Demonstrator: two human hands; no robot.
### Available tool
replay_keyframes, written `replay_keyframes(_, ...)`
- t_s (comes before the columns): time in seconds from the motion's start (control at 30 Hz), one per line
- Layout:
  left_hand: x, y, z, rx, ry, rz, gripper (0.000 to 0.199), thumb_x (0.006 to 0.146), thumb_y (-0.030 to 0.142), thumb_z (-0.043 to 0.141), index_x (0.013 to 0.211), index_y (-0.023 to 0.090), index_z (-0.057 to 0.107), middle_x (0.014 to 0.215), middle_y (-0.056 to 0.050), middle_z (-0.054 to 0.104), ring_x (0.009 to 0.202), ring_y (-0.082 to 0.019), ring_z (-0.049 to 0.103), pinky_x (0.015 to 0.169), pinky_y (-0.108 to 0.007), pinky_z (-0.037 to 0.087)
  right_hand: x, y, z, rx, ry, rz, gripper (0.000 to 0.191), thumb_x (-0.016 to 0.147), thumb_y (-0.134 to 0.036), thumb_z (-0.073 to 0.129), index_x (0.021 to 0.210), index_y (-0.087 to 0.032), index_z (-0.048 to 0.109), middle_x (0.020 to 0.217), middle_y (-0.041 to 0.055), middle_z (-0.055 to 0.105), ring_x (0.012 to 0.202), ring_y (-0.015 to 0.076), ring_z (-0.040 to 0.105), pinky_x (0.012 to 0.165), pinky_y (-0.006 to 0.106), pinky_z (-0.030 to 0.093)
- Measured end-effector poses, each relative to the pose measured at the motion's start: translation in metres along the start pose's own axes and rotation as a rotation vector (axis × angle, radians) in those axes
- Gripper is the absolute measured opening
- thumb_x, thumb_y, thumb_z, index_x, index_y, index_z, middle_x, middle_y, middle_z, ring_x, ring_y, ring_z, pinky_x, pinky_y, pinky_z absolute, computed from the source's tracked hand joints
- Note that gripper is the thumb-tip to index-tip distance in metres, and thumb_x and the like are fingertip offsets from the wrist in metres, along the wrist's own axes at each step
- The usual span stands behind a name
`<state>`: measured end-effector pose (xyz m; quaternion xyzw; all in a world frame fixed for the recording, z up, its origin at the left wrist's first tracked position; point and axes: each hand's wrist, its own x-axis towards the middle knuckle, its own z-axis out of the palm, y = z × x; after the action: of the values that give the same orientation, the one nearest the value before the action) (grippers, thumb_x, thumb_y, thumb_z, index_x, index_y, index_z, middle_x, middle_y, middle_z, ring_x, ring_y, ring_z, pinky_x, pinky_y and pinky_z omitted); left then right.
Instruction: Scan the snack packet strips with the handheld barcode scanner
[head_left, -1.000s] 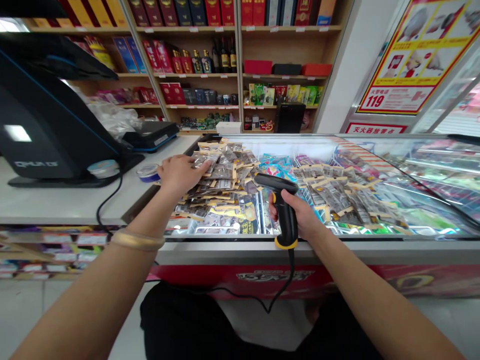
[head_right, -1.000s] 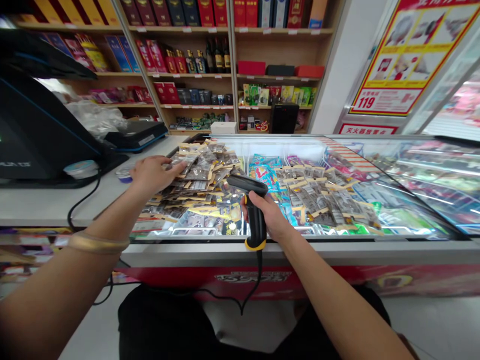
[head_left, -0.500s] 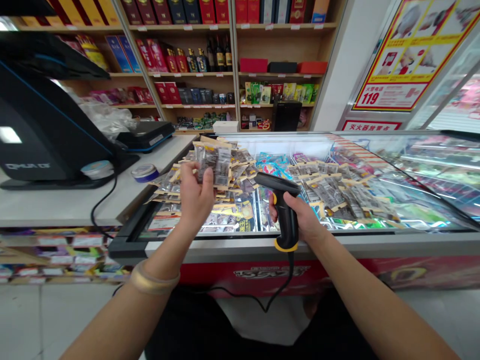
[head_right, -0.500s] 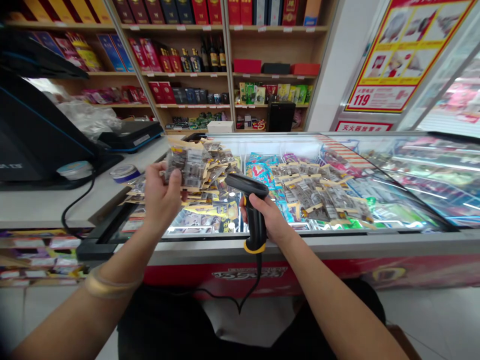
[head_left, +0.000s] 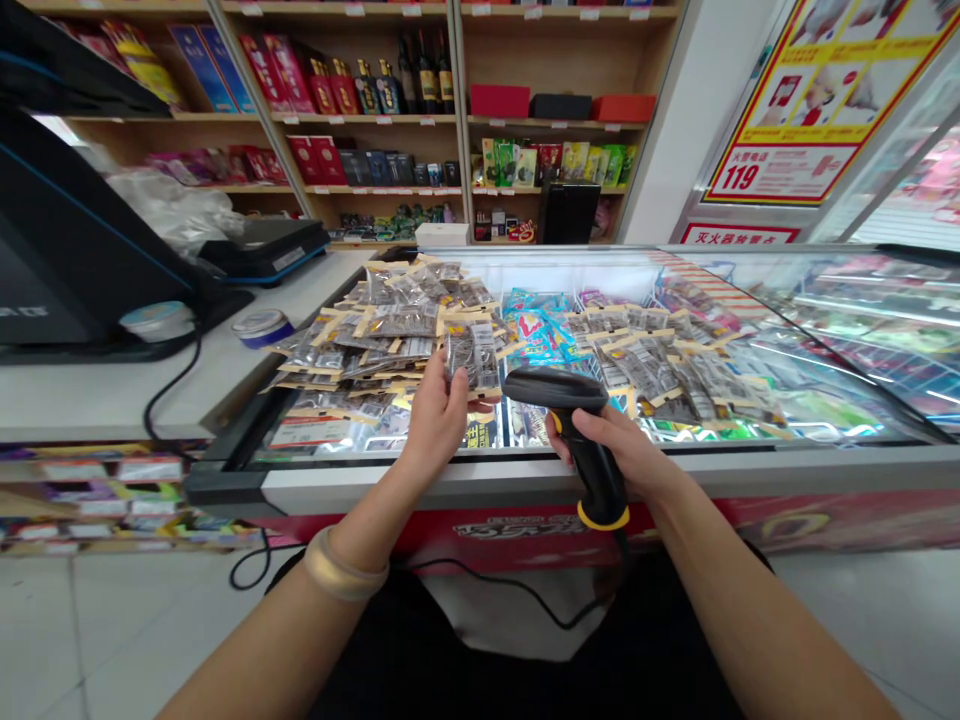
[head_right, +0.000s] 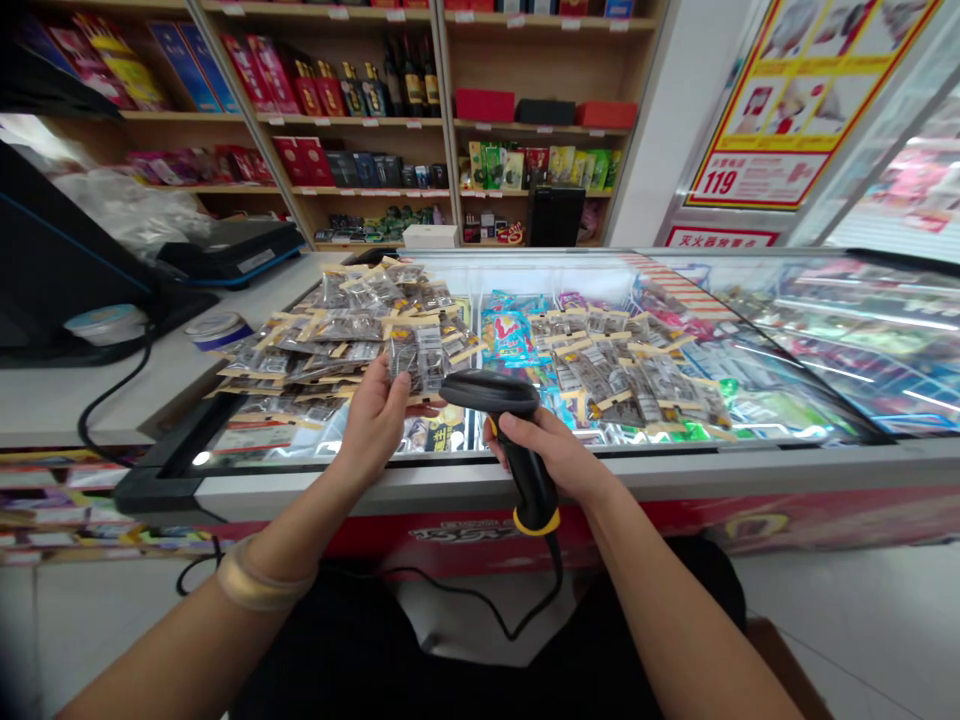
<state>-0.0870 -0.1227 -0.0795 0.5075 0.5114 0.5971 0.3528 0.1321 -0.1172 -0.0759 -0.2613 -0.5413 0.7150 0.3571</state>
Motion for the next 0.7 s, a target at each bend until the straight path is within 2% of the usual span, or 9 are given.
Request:
replay_keyframes(0.27, -0.0019, -0.0026, -0.0005, 0.012, 0.020, 0.014, 0.031, 0.094, 0.035, 0.047, 0.122, 0.022, 0.046, 0.112, -0.008, 0.067, 0.064, -0.015, 0.070, 0.055, -0.029, 0.059, 0.0050, 0.0026, 0.0002, -0.052, 0.020, 0.018, 0.044, 0.075, -0.058, 0.072, 0.081, -0.015, 0.064, 0.065, 0.0005, 0.057, 0.056, 0.0112, 0.047, 0.054, 0.026, 0.034)
replay_keyframes(0.5, -0.0025, -0.0006, -0.0002, 0.042, 0.027, 0.002, 0.025, 0.094, 0.032, 0.046, 0.116, 0.021, 0.048, 0.100, -0.006, 0.066, 0.061, -0.015, 0.069, 0.059, -0.032, 0.061, 0.0056, 0.0010, 0.0011, -0.044, 0.031, 0.027, 0.046, 0.073, -0.060, 0.073, 0.078, -0.015, 0.063, 0.065, 0.0011, 0.056, 0.056, 0.0115, 0.047, 0.054, 0.026, 0.036)
replay_keyframes(0.6, -0.0015, -0.0027, -0.0014, 0.059, 0.004, 0.005, 0.027, 0.092, 0.035, 0.048, 0.115, 0.022, 0.048, 0.106, -0.007, 0.066, 0.065, -0.016, 0.070, 0.059, -0.032, 0.061, 0.0061, 0.0018, 0.0020, -0.052, 0.039, 0.024, 0.049, 0.072, -0.063, 0.072, 0.078, -0.015, 0.064, 0.064, 0.0018, 0.056, 0.055, 0.0116, 0.047, 0.051, 0.026, 0.035)
replay_keyframes(0.7, -0.0003, -0.0045, -0.0025, 0.111, -0.043, -0.006, 0.033, 0.089, 0.034, 0.051, 0.120, 0.021, 0.048, 0.111, -0.008, 0.066, 0.068, -0.017, 0.071, 0.060, -0.033, 0.062, 0.0067, 0.0044, 0.0021, -0.032, 0.023, -0.038, 0.046, 0.075, -0.060, 0.070, 0.081, -0.015, 0.066, 0.063, 0.0010, 0.055, 0.056, 0.0114, 0.046, 0.051, 0.025, 0.034)
